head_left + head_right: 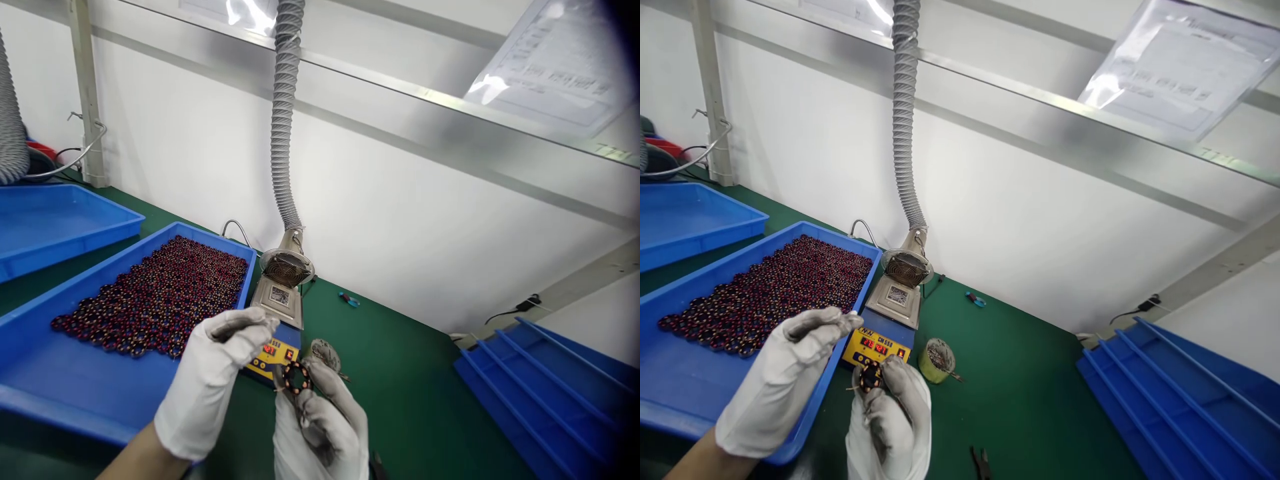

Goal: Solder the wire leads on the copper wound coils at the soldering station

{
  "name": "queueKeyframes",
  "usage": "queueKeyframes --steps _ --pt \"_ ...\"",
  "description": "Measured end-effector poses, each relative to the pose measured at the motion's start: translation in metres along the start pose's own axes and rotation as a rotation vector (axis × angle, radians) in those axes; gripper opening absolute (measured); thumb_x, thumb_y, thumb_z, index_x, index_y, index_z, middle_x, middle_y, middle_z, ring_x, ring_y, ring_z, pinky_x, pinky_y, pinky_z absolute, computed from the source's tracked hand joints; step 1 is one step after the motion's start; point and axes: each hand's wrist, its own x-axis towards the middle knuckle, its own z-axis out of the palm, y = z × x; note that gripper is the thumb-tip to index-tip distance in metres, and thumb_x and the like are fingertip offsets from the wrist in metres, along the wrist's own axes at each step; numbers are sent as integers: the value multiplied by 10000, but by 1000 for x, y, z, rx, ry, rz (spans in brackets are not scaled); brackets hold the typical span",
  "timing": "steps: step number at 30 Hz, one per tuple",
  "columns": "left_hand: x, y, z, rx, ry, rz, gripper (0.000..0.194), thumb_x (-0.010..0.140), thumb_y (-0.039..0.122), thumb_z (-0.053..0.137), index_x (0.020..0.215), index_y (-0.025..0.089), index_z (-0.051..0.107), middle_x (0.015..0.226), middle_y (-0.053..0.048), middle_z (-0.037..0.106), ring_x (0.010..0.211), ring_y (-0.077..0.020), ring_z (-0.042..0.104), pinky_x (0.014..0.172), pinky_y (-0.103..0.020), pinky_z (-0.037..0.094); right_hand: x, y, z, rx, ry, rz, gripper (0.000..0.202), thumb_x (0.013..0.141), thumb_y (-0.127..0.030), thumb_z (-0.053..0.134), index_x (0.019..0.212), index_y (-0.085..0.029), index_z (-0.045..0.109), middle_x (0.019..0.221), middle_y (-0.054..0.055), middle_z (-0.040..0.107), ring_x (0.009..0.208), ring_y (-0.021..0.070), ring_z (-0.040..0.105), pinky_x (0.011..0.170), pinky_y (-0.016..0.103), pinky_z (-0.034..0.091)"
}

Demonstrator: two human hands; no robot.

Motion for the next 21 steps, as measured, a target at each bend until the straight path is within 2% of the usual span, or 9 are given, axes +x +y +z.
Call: queueKeyframes --steps 4,8,11,13,16,18,21 --pt "-1 12 4 247 -216 -212 257 605 137 693 860 176 686 776 -7 673 693 -120 595 572 -144 453 -1 -3 -1 9 1 -25 285 640 -33 684 767 -265 577 960 3 603 867 174 596 699 296 534" --pt "-1 8 8 196 -232 -181 80 631 162 669 710 151 670 710 1 633 645 -97 543 580 -156 428 -3 3 -2 -14 -10 -41 236 656 -54 678 728 -252 571 974 20 601 849 176 596 660 281 530" --pt "0 2 7 136 -234 -186 64 619 151 679 675 135 652 636 15 596 574 -75 497 530 -149 404 -3 5 -1 -43 2 -118 222 656 -55 688 733 -225 567 963 26 617 828 179 611 650 290 531" --pt "-1 0 8 118 -199 -193 79 599 146 695 662 130 651 622 14 597 570 -79 505 532 -150 417 -2 3 1 -54 0 -140 212 673 -53 684 749 -209 562 942 30 625 827 184 622 658 304 540" --pt "0 -4 9 73 -109 -158 90 591 135 718 664 148 667 641 7 641 594 -91 565 557 -142 456 -1 -1 3 -56 -2 -67 226 678 -27 676 736 -198 541 925 37 624 839 185 625 683 315 546" --pt "4 -5 7 12 -1 -45 114 589 133 727 683 180 683 696 5 681 645 -110 619 607 -143 492 0 -3 4 -23 2 -16 243 672 -16 677 716 -197 521 932 44 621 858 180 621 674 289 542" --pt "6 -1 -7 -40 215 239 166 610 148 729 744 238 695 773 20 707 738 -142 661 686 -172 532 3 -1 3 93 -32 27 257 670 -17 675 753 -199 513 964 53 613 918 173 615 658 238 539"
